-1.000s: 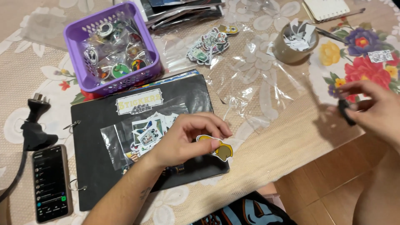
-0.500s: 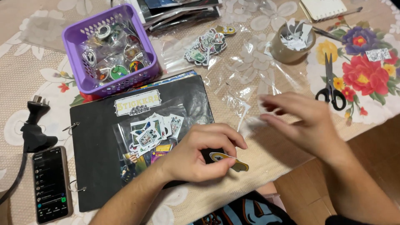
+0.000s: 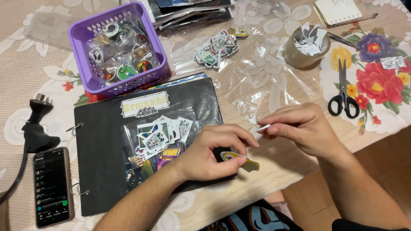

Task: The person uses scissors to cut out a Homer Simpson sticker, a panda sticker, and a butterfly sticker from a sheet. They place the cut stickers into a clear plastic sleeve inside a black binder labeled 'STICKERS'.

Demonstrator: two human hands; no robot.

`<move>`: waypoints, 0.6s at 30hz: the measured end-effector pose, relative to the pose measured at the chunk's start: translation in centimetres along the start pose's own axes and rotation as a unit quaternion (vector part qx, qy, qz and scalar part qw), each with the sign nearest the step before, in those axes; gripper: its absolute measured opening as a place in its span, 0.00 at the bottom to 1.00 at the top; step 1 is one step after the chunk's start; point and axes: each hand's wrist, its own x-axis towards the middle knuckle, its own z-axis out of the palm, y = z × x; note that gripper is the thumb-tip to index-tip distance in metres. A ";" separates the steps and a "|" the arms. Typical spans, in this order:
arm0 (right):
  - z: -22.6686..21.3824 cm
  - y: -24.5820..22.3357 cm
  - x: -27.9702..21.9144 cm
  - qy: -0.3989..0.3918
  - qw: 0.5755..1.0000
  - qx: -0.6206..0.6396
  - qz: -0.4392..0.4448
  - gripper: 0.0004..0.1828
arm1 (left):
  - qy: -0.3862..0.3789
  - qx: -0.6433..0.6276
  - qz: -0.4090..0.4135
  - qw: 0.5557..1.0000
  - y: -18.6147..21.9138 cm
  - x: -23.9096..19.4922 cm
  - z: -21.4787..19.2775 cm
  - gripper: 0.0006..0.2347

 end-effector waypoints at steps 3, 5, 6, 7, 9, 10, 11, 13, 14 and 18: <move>2.1 0.4 -0.4 0.019 0.999 0.028 0.033 0.09 | 0.004 0.032 0.009 0.999 -0.1 0.0 0.4 0.02; 2.3 0.0 -0.2 0.022 0.999 0.008 0.036 0.11 | 0.001 0.048 0.006 0.999 -0.8 -0.3 0.5 0.01; 2.4 -0.1 0.0 0.026 0.999 -0.013 0.039 0.15 | -0.004 0.063 0.003 0.998 -1.2 -0.5 0.5 0.01; 2.5 -0.2 0.1 0.025 0.999 -0.012 0.039 0.15 | -0.003 0.063 0.002 0.998 -1.2 -0.5 0.7 0.01; 2.8 -0.4 0.2 0.043 0.997 -0.043 0.045 0.09 | -0.020 0.094 0.024 0.995 -1.4 -0.5 1.2 0.01; 2.8 -0.7 0.2 0.044 0.997 -0.043 0.046 0.09 | -0.021 0.092 0.023 0.995 -1.7 -0.7 1.4 0.01; 2.7 -0.9 0.5 0.069 0.994 -0.068 0.047 0.08 | -0.015 0.089 0.018 0.996 -2.0 -0.8 1.4 0.01; 0.7 -0.4 1.0 0.095 0.990 -0.093 0.047 0.07 | -0.008 0.085 0.013 0.996 -2.3 -0.9 1.3 0.01; -1.1 0.3 1.2 0.108 0.988 -0.107 0.010 0.06 | -0.013 0.109 0.013 0.994 -2.4 -0.9 1.1 0.01; -11.4 4.3 4.4 0.183 0.876 -0.410 -0.176 0.05 | 0.039 0.132 -0.010 0.990 -3.6 -1.4 0.8 0.01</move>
